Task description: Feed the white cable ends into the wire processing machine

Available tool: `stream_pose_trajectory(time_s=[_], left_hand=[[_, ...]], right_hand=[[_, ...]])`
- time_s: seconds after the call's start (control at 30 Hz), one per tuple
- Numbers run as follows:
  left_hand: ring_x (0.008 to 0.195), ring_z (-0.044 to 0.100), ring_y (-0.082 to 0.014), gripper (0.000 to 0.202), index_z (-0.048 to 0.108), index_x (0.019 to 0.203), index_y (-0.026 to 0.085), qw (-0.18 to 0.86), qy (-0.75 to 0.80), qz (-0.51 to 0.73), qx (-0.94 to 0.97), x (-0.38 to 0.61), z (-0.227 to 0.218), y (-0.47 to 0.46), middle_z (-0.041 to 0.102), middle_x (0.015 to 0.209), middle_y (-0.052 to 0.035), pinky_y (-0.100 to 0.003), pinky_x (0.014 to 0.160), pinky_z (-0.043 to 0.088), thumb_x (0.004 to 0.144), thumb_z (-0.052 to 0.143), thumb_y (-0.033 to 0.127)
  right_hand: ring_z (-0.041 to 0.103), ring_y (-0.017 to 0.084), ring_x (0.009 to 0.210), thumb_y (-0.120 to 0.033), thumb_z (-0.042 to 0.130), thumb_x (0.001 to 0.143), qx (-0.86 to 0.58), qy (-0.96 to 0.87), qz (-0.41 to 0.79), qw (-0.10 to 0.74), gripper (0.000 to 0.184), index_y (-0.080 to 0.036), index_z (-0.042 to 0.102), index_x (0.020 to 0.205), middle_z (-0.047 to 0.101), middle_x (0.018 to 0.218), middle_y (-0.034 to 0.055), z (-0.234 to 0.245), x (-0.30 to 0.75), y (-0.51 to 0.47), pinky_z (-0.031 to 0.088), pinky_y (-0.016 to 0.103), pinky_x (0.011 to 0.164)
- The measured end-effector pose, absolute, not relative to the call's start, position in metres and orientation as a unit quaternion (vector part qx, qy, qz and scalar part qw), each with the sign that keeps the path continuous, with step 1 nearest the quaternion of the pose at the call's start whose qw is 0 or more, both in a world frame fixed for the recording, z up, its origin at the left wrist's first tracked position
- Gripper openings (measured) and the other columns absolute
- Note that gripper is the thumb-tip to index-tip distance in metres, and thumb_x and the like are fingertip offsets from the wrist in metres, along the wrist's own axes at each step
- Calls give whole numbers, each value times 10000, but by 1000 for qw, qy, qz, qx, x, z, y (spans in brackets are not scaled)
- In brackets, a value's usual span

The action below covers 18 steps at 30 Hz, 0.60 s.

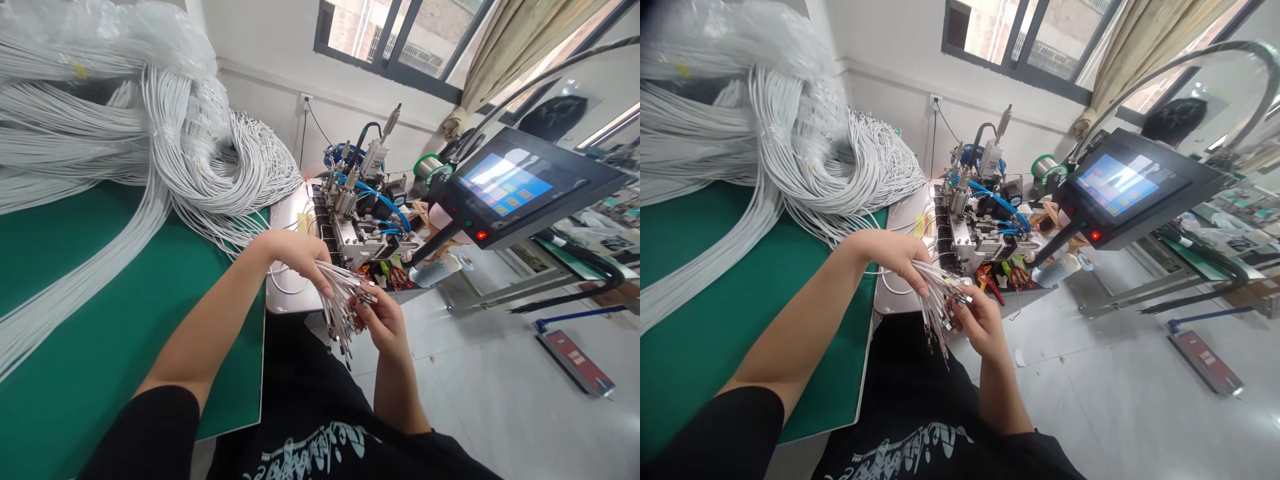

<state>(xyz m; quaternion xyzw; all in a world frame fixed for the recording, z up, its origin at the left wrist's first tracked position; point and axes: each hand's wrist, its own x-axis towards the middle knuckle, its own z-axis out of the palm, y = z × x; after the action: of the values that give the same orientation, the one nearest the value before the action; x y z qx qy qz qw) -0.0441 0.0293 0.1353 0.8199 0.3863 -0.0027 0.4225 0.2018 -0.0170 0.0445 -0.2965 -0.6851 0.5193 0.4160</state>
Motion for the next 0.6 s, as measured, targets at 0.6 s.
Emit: stream_pose_trajectory(time_s=[0.6], left_hand=[[478,306,-88,406,689,697,168,428,383,9,818,-45,135,29,429,525,35,-251,463,192,710,683,573]], right_hand=[[500,103,474,-420,546,914,-324,-697,499,400,265,-226,509,1090,639,759,13,42,206,-22,425,235,439]])
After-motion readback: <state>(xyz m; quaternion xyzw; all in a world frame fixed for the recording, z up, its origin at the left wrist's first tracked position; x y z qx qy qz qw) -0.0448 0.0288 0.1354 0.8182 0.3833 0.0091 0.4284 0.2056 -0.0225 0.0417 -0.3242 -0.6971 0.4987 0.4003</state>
